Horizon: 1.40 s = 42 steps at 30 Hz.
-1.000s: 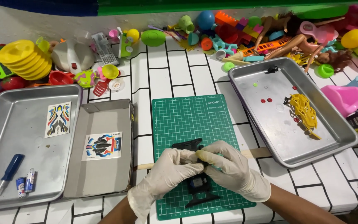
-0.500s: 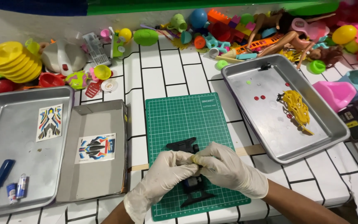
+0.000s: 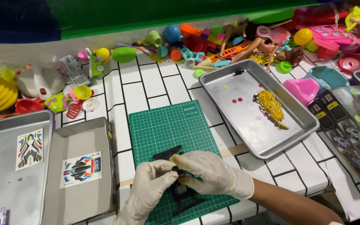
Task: Assembling a mini 4WD toy car by installing internal components like gears and motor into the chassis on a cutting mat.
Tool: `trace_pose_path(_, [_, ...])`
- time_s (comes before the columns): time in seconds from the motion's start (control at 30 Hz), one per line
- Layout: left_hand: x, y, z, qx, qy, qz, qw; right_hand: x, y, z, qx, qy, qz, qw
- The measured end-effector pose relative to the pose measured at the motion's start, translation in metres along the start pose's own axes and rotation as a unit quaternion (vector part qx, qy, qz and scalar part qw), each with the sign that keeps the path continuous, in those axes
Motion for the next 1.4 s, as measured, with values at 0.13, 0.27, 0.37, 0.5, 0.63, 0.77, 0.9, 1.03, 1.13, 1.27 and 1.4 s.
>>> trace_pose_path(0.13, [-0.022,-0.006,-0.002,-0.011,-0.029,-0.016,0.999,-0.01,-0.007,-0.025,-0.041,-0.039,0.012,0.998])
trace_pose_path(0.27, [-0.02,0.001,-0.009,-0.021,-0.054,-0.025,0.998,-0.01,0.013,-0.013,-0.166,-0.034,0.0,0.986])
trace_pose_path(0.37, [-0.014,-0.004,-0.017,-0.007,-0.054,0.025,0.998,-0.007,0.008,-0.007,-0.09,-0.013,-0.009,0.996])
trace_pose_path(0.5, [-0.034,-0.02,-0.022,0.024,-0.011,0.078,0.997,0.008,0.006,0.001,-0.037,0.007,-0.003,0.999])
trace_pose_path(0.63, [-0.05,-0.025,-0.029,0.027,0.042,0.101,0.994,0.003,0.027,-0.001,-0.054,-0.003,-0.078,0.995])
trace_pose_path(0.77, [-0.04,0.003,-0.029,-0.056,-0.138,0.29,0.945,-0.022,0.08,-0.009,-0.052,-0.178,-0.054,0.981])
trace_pose_path(0.9, [-0.007,0.029,-0.02,-0.161,-0.2,0.442,0.859,-0.084,0.132,-0.042,-0.032,-0.414,-0.218,0.883])
trace_pose_path(1.03, [0.0,0.034,-0.014,-0.139,-0.189,0.434,0.87,-0.13,0.134,-0.078,0.074,-0.517,-0.287,0.803])
trace_pose_path(1.13, [0.006,0.04,-0.009,-0.148,-0.13,0.424,0.884,-0.11,0.146,-0.046,0.179,-0.511,-0.26,0.8])
trace_pose_path(1.27, [0.007,0.042,-0.007,-0.144,-0.153,0.427,0.879,-0.119,0.17,0.019,0.153,-0.633,-0.213,0.728])
trace_pose_path(1.4, [0.008,0.044,-0.006,-0.146,-0.203,0.44,0.862,-0.263,0.185,-0.003,-0.002,-0.619,-0.258,0.742])
Point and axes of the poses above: each hand's wrist, its own z-axis towards the middle knuckle, its own y-axis out of the back of the hand, x = y × z, the point moved 1 cm from there along z, towards the middle knuckle, and after that the axes turned 7 degrees about -y, right-handed, at the moved point
